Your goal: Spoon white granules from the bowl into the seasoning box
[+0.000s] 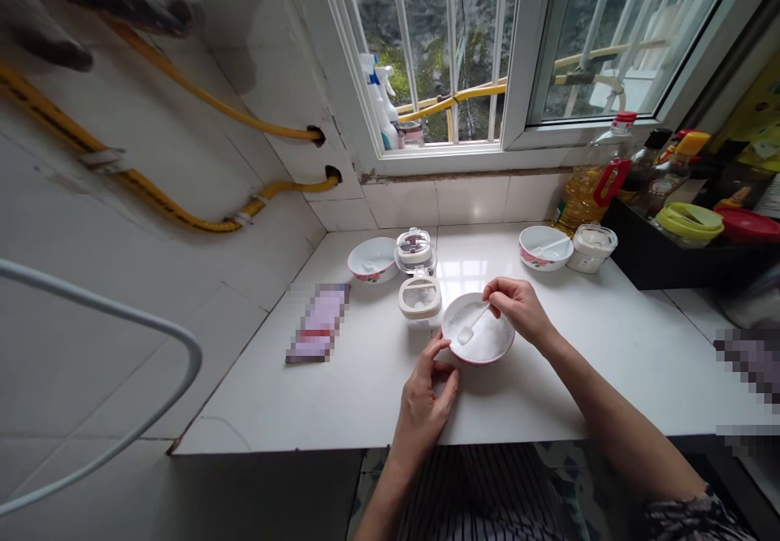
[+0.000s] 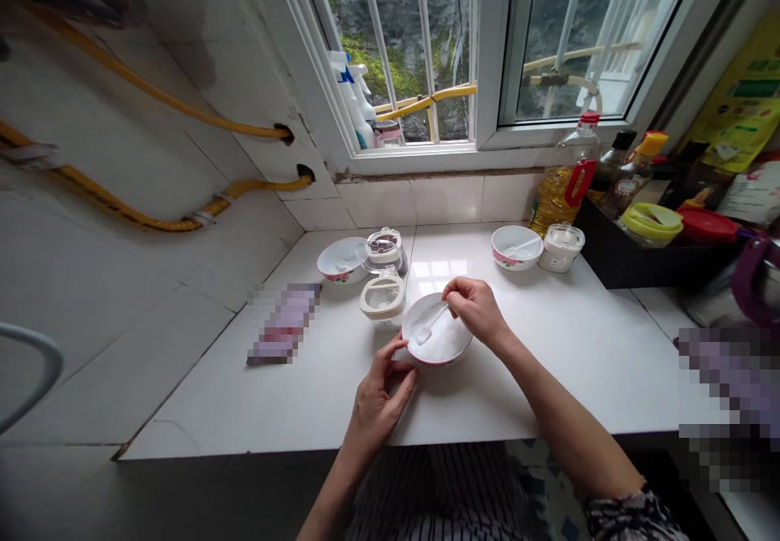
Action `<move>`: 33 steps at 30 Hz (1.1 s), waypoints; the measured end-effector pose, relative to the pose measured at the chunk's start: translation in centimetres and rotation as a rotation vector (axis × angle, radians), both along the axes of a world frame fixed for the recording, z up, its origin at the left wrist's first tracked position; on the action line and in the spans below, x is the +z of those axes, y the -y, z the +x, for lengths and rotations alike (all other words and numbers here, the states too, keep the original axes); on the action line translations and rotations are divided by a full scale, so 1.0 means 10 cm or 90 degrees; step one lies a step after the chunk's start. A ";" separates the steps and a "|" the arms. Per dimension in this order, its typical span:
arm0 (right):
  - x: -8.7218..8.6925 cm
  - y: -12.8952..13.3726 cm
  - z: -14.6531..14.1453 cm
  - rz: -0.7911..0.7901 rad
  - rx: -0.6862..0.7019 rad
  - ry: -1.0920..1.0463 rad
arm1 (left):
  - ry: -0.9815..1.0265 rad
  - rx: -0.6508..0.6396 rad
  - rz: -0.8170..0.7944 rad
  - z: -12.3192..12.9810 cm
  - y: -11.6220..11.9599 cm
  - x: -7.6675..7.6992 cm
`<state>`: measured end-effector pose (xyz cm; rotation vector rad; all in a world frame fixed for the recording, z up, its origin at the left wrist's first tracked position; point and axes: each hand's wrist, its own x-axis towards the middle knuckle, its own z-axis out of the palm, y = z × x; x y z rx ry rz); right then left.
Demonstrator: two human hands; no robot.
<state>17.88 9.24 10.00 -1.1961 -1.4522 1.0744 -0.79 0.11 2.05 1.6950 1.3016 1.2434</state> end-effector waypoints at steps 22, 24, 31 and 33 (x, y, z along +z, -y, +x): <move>-0.05 -0.06 -0.32 0.456 0.042 0.231 | 0.005 -0.008 0.031 0.00 -0.01 -0.03; -0.06 -0.06 -0.32 0.569 0.090 0.352 | 0.005 -0.009 0.027 0.00 0.00 -0.04; 0.12 0.04 -0.16 0.539 -0.041 0.251 | 0.000 0.001 0.024 0.00 0.00 -0.02; 0.14 0.09 -0.09 0.485 -0.061 0.239 | -0.005 0.000 0.022 0.00 0.00 -0.01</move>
